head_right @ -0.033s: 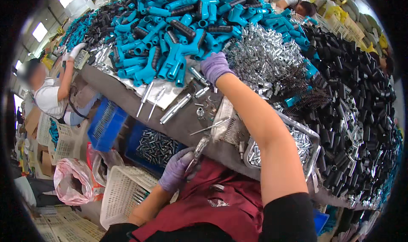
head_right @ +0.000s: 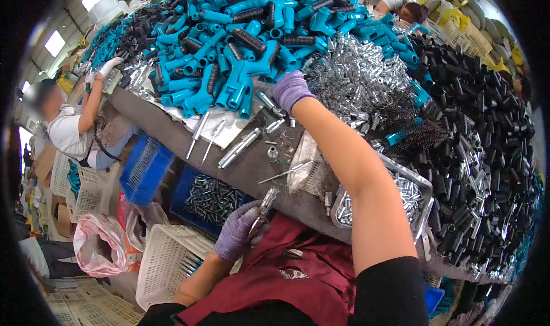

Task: The person assembles tools by inserting metal parts, pins, and plastic casings together by hand, then places the assembled items into a basket.

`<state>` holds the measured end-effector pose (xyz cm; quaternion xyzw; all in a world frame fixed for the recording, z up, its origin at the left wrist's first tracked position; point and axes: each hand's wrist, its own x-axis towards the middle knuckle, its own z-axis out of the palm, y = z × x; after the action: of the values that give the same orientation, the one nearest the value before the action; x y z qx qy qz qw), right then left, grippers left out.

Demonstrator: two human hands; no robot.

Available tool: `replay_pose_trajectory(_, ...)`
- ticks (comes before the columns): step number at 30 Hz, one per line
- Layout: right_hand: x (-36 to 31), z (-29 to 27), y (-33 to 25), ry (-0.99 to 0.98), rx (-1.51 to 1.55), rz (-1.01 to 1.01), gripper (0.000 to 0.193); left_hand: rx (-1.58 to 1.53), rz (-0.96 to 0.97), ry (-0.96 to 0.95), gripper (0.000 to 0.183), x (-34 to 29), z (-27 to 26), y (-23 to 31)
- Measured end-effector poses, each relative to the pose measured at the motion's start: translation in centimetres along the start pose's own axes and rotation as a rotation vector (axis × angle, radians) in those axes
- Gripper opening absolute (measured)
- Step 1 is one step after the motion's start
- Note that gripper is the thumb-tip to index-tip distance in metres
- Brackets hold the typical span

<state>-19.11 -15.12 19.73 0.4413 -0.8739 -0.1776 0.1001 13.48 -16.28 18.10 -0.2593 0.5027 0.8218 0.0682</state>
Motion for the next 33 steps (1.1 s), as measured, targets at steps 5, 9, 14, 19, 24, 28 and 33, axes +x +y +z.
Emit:
replay_pose_trajectory(5, -0.9, -2.4, 1.3, 0.143, 0.092, 0.044, 0.022, -0.043, 0.018, -0.113, 0.049, -0.3, -1.9, 0.1)
replay_pose_trajectory(9, -7.1, -6.0, 2.7, 0.549, 1.609, 0.21, 0.032, -0.02, 0.042, -0.04, 0.05, 0.2, -1.6, 0.9)
replay_pose_trajectory(14, -19.7, -6.9, 3.3, 0.235, 1.941, 0.263, 0.05, -0.055, -0.044, -0.217, 0.048, 1.3, -0.6, 1.4)
replay_pose_trajectory(19, -24.8, -5.2, 2.6, -0.014, 2.045, 0.298, 0.037, -0.021, -0.143, -0.395, 0.042, 0.9, 2.3, 0.3)
replay_pose_trajectory(24, -29.8, -7.0, 0.2, 0.132, 1.067, 0.374, 0.03, -0.12, -0.279, -0.414, 0.03, 0.3, 4.6, -2.4)
replay_pose_trajectory(28, -33.6, -7.0, -0.5, 0.267, 1.279, 0.528, 0.032, -0.108, -0.18, -0.402, 0.029, -1.6, 7.1, -4.5)
replay_pose_trajectory(33, -36.1, -6.3, 0.1, 0.303, 1.11, 0.605, 0.025, 0.021, -0.207, -0.42, 0.028, -0.9, 8.7, -4.7)
